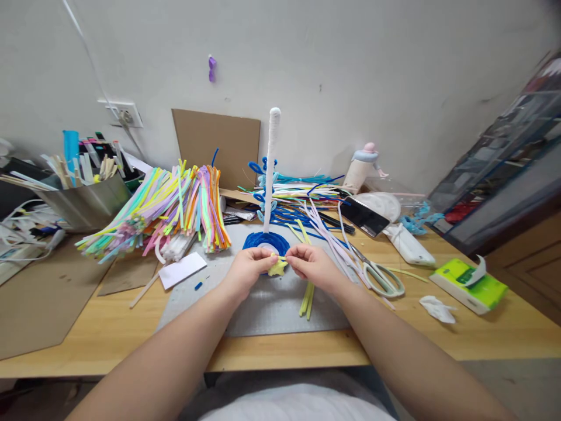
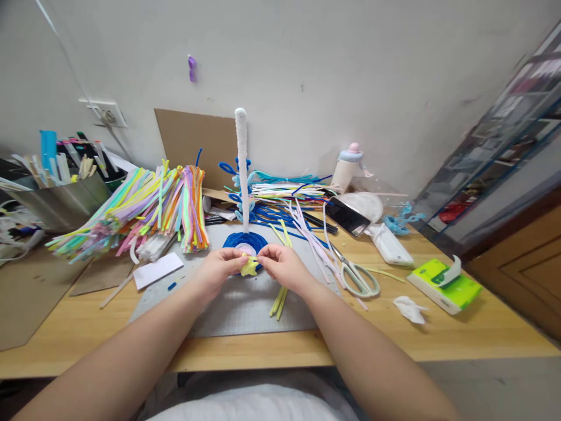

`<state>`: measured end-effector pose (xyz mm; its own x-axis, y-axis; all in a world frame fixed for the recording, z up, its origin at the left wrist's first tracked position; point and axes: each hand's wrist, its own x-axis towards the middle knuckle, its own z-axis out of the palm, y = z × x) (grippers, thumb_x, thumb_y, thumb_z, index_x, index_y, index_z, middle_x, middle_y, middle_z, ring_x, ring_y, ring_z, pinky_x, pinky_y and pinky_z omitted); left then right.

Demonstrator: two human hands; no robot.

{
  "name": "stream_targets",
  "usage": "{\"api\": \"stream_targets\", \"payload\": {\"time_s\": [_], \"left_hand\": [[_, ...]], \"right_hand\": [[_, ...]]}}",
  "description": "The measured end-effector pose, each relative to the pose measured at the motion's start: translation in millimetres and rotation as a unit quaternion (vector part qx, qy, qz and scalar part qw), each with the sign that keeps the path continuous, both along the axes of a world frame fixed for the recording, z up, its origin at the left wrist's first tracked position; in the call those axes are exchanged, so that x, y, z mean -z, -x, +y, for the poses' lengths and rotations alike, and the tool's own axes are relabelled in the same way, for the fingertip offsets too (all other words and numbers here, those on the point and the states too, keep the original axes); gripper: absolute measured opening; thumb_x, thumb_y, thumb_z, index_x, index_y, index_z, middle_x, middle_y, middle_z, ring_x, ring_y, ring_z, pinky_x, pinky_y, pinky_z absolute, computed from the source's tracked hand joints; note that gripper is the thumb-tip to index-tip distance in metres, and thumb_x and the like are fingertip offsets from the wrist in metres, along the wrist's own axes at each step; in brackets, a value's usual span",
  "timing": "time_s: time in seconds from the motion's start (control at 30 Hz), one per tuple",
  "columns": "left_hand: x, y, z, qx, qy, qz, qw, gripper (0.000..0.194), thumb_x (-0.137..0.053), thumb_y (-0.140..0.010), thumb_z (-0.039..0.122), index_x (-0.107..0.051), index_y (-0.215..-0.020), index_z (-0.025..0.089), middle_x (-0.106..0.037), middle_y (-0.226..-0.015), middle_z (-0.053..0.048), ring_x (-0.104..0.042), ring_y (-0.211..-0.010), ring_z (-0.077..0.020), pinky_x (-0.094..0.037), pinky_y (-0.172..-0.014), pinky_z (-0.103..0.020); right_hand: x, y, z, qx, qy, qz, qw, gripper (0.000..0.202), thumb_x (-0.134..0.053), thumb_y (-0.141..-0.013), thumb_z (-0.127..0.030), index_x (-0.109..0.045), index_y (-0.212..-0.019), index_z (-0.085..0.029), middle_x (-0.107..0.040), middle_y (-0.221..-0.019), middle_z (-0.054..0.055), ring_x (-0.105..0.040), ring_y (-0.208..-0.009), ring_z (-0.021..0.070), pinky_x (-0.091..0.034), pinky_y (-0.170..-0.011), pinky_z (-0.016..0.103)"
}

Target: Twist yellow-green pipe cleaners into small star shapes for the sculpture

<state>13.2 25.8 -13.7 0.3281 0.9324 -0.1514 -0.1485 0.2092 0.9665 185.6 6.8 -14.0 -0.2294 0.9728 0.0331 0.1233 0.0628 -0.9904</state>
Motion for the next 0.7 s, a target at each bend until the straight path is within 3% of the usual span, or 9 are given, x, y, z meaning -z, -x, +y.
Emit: {"api": "stream_targets", "payload": {"time_s": [0.23, 0.43, 0.57, 0.7], "left_hand": [[1.6, 0, 0, 0.008, 0.052, -0.066, 0.996, 0.031, -0.08, -0.053, 0.034, -0.064, -0.067, 0.011, -0.066, -0.065, -0.004, -0.061, -0.061, -0.014, -0.047, -0.066, -0.028], [-2.3, 0, 0, -0.013, -0.022, -0.034, 0.999, 0.029, -0.077, -0.058, 0.035, -0.061, -0.069, 0.013, -0.065, -0.066, -0.001, -0.058, -0.06, -0.0113, -0.044, -0.063, -0.024], [0.2, 0, 4, 0.028, -0.088, 0.026, 0.995, 0.029, -0.077, -0.056, 0.032, -0.061, -0.07, 0.013, -0.065, -0.066, -0.001, -0.057, -0.06, -0.0116, -0.042, -0.062, -0.023], [0.0, 4, 5, 0.073, -0.059, 0.099, 0.991, 0.032, -0.076, -0.056, 0.036, -0.064, -0.074, 0.012, -0.064, -0.062, -0.003, -0.055, -0.053, -0.0119, -0.039, -0.054, -0.023]], "right_hand": [[-2.8, 1, -2, -0.025, 0.047, 0.066, 0.996, 0.025, -0.062, -0.071, -0.039, -0.053, -0.075, -0.016, -0.047, -0.046, -0.007, -0.037, -0.035, 0.0047, -0.022, -0.035, 0.018], [-2.6, 3, -2, -0.018, 0.095, 0.132, 0.987, 0.025, -0.065, -0.068, -0.037, -0.052, -0.074, -0.017, -0.049, -0.048, -0.007, -0.038, -0.033, 0.0045, -0.021, -0.034, 0.017], [0.4, 3, 0, -0.005, 0.076, 0.064, 0.995, 0.021, -0.06, -0.071, -0.036, -0.052, -0.072, -0.017, -0.045, -0.043, -0.008, -0.037, -0.032, 0.0053, -0.023, -0.034, 0.018], [-6.0, -10, 2, -0.008, 0.029, -0.083, 0.996, 0.016, -0.054, -0.076, -0.032, -0.056, -0.078, -0.016, -0.053, -0.054, -0.004, -0.043, -0.039, 0.0073, -0.032, -0.039, 0.02]]}}
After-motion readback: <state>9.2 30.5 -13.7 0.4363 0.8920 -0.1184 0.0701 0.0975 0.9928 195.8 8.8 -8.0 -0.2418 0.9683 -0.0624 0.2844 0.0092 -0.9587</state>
